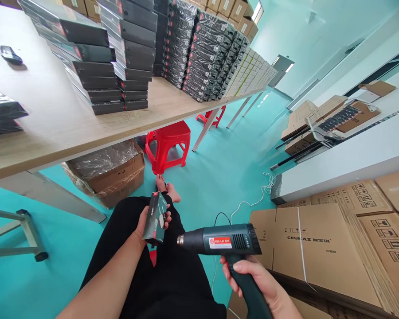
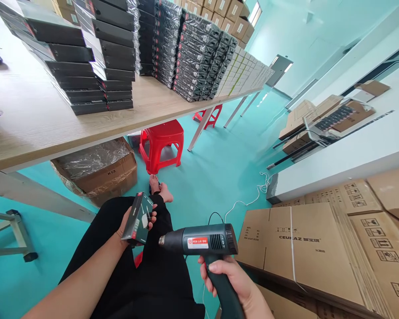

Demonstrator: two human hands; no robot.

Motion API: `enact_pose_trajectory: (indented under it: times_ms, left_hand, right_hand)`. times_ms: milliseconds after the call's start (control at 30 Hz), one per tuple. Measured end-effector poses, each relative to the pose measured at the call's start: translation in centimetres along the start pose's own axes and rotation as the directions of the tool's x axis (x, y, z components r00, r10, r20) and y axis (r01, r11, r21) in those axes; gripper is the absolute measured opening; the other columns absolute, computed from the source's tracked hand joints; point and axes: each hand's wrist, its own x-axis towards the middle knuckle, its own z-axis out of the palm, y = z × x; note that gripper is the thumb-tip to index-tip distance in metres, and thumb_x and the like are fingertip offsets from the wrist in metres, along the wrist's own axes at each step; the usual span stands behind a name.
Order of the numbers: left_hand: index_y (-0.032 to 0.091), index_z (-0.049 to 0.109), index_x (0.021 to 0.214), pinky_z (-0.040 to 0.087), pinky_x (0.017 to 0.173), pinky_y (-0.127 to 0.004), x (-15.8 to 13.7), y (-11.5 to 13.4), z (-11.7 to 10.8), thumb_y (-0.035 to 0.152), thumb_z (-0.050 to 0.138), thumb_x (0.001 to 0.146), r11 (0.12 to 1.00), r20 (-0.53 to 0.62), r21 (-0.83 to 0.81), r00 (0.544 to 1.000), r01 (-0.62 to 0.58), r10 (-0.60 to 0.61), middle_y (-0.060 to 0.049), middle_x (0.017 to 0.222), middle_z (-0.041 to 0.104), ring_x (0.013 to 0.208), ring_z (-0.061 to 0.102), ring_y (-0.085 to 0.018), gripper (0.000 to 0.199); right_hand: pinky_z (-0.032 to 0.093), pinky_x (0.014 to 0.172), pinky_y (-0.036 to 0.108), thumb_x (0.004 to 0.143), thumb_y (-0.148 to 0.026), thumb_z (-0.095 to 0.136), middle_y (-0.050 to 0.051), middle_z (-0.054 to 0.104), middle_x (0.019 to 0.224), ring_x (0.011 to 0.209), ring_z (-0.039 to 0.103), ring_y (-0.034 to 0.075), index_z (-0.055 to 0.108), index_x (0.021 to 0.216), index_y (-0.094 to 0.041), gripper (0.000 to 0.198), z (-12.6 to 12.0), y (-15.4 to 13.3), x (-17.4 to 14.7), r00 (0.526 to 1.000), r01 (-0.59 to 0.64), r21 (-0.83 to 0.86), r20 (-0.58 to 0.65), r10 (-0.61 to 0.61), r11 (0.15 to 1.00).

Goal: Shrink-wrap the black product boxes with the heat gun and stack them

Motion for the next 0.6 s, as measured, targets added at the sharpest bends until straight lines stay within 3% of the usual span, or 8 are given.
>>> enact_pose_trajectory:
  times_ms: [67, 133, 233, 333, 467, 533, 600]
  left_hand:
    - [0.009, 0.059, 0.106, 0.051, 0.074, -0.043, 0.3, 0.1, 0.0, 0.053, 0.054, 0.075, 0.984, 0.013, 0.027, 0.984, 0.176, -0.176, -0.018, 0.096, 0.065, 0.090, 0.063, -0.032, 0.054]
    - [0.008, 0.059, 0.104, 0.049, 0.080, -0.046, 0.5, 0.0, 0.2, 0.062, 0.053, 0.073, 0.975, -0.004, 0.040, 0.976, 0.217, -0.217, -0.019, 0.102, 0.065, 0.097, 0.061, -0.035, 0.062]
    - [0.010, 0.057, 0.113, 0.048, 0.083, -0.049, 0.2, -0.6, 0.5, 0.060, 0.053, 0.076, 0.995, -0.032, 0.071, 0.997, 0.070, -0.068, -0.019, 0.111, 0.063, 0.103, 0.060, -0.036, 0.062]
    - [0.010, 0.059, 0.111, 0.051, 0.080, -0.046, -0.5, -0.8, 0.8, 0.049, 0.053, 0.080, 0.992, -0.096, 0.120, 0.994, -0.037, 0.049, -0.016, 0.101, 0.068, 0.093, 0.065, -0.032, 0.050]
    - [0.009, 0.063, 0.101, 0.053, 0.075, -0.039, -1.0, -0.3, 1.2, 0.036, 0.048, 0.083, 0.981, -0.143, 0.134, 0.977, -0.137, 0.156, -0.010, 0.078, 0.071, 0.075, 0.069, -0.025, 0.036]
    - [0.009, 0.062, 0.105, 0.052, 0.078, -0.040, -1.2, -0.3, 1.4, 0.040, 0.047, 0.083, 0.985, -0.078, 0.129, 0.990, -0.111, 0.121, -0.011, 0.083, 0.071, 0.078, 0.068, -0.027, 0.041]
    - [0.010, 0.061, 0.108, 0.050, 0.080, -0.042, -1.3, -0.7, 1.8, 0.047, 0.049, 0.081, 0.983, -0.024, 0.158, 0.995, -0.093, 0.098, -0.013, 0.089, 0.071, 0.083, 0.068, -0.029, 0.047]
  right_hand:
    - [0.043, 0.045, 0.020, 0.077, -0.025, 0.054, 0.009, 0.064, 0.080, 0.057, 0.059, 0.013, 0.063, 0.101, -0.010, 0.030, -0.1, -0.8, 1.5, 0.998, 0.057, 0.003, -0.035, -0.057, 0.998]
    - [0.044, 0.047, 0.020, 0.078, -0.026, 0.056, 0.007, 0.063, 0.079, 0.058, 0.058, 0.012, 0.063, 0.100, -0.011, 0.028, 0.6, -1.7, 3.4, 0.988, 0.135, 0.014, -0.075, -0.134, 0.991]
    - [0.046, 0.050, 0.021, 0.078, -0.028, 0.057, 0.006, 0.063, 0.081, 0.061, 0.058, 0.012, 0.064, 0.099, -0.013, 0.027, 3.1, -3.3, 6.4, 0.971, 0.217, 0.046, -0.117, -0.210, 0.975]
    - [0.047, 0.052, 0.022, 0.077, -0.027, 0.057, 0.006, 0.064, 0.083, 0.062, 0.059, 0.013, 0.063, 0.100, -0.013, 0.027, 6.0, -4.8, 7.6, 0.969, 0.247, -0.001, 0.000, -0.247, 0.969]
    - [0.046, 0.049, 0.023, 0.070, -0.020, 0.061, 0.006, 0.066, 0.075, 0.056, 0.060, 0.014, 0.065, 0.098, -0.010, 0.029, 6.7, -5.4, 5.3, 0.963, 0.107, -0.235, 0.267, -0.042, 0.966]
    - [0.044, 0.048, 0.022, 0.067, -0.018, 0.064, 0.006, 0.066, 0.072, 0.053, 0.059, 0.013, 0.066, 0.096, -0.009, 0.030, 5.2, -4.7, 3.2, 0.956, 0.047, -0.297, 0.291, 0.044, 0.954]
    - [0.044, 0.048, 0.023, 0.066, -0.020, 0.064, 0.007, 0.067, 0.074, 0.053, 0.060, 0.013, 0.067, 0.094, -0.010, 0.030, 3.2, -3.4, 1.2, 0.984, 0.036, -0.263, 0.177, 0.011, 0.964]
